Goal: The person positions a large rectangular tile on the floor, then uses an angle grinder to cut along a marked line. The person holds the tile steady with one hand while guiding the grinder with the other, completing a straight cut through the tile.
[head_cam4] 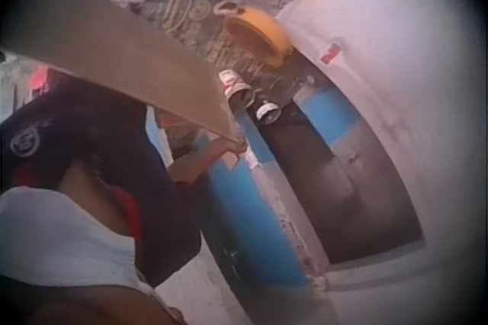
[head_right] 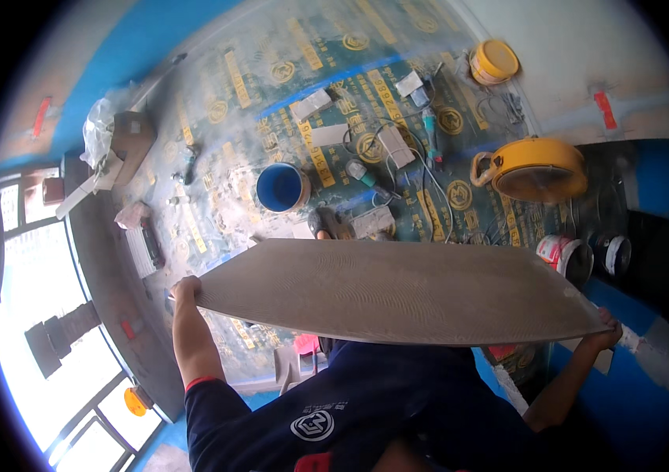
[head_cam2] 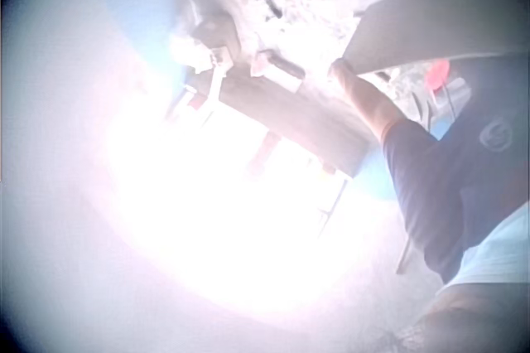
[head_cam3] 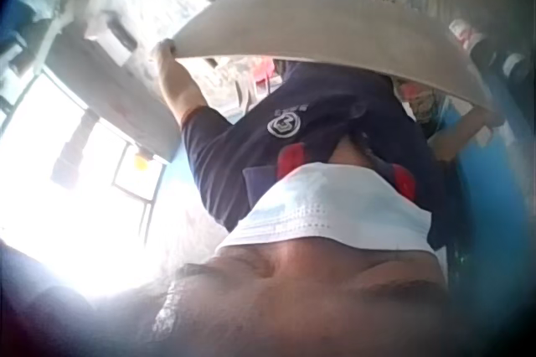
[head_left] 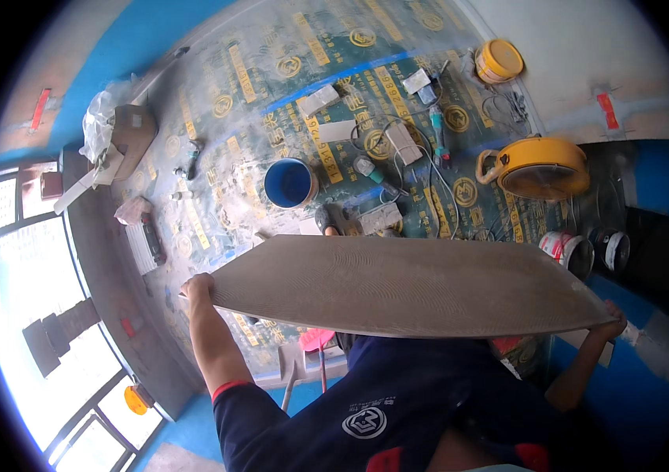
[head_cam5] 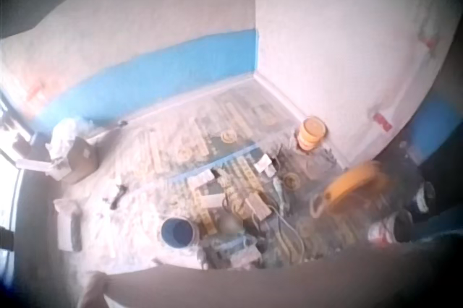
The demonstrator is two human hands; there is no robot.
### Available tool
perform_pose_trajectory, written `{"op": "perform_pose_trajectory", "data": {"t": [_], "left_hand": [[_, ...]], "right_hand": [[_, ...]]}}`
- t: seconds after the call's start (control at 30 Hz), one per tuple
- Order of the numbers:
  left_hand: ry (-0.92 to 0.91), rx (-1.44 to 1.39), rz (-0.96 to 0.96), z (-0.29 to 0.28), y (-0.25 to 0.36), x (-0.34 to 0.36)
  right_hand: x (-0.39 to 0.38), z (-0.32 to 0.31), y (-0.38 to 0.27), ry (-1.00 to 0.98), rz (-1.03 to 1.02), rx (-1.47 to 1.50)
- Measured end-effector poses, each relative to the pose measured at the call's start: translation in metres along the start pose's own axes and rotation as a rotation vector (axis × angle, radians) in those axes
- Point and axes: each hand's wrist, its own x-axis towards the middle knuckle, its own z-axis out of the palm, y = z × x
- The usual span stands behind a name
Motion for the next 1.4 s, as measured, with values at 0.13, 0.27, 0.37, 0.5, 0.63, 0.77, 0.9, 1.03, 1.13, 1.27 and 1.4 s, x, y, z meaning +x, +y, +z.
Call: {"op": "perform_pose_trajectory", "data": {"t": [0.13, 0.27, 0.37, 0.5, 0.63, 0.77, 0.9, 1.03, 1.13, 1.27, 1.4], "left_hand": [[0.003, -0.008, 0.001, 0.021, -0.011, 0.000], [0.018, 0.058, -0.040, 0.028, -0.054, -0.009], [-0.045, 0.064, -0.079, 0.005, -0.052, -0.010], [-0.061, -0.043, -0.051, 0.014, -0.011, 0.018], [-0.066, 0.062, -0.116, -0.010, -0.073, 0.072], [-0.121, 0.063, -0.067, 0.011, -0.051, 0.142], [-0.180, 0.108, -0.081, 0.009, -0.056, 0.211], [-0.116, 0.116, -0.093, 0.015, -0.063, 0.280], [-0.122, 0.118, -0.110, 0.007, -0.085, 0.328], [-0.117, 0.154, -0.060, 0.012, -0.086, 0.372], [-0.108, 0.172, 0.010, 0.013, -0.099, 0.405]], "right_hand": [[0.006, 0.011, -0.009, 0.013, -0.112, -0.230], [-0.037, 0.061, 0.035, 0.161, -0.016, -0.364], [0.000, -0.001, 0.063, 0.091, -0.019, -0.481], [0.070, -0.057, 0.050, -0.422, -0.232, -0.645], [-0.003, -0.016, 0.155, -0.468, -0.498, -0.999], [0.002, 0.054, 0.197, -0.187, 0.065, -0.332], [-0.048, 0.095, 0.280, -0.293, 0.314, -0.053], [-0.096, 0.143, 0.358, -0.206, 0.280, -0.010], [-0.130, 0.186, 0.408, -0.146, 0.349, 0.005], [-0.163, 0.218, 0.454, -0.026, 0.353, -0.034], [-0.168, 0.231, 0.474, 0.006, 0.385, -0.019]]}}
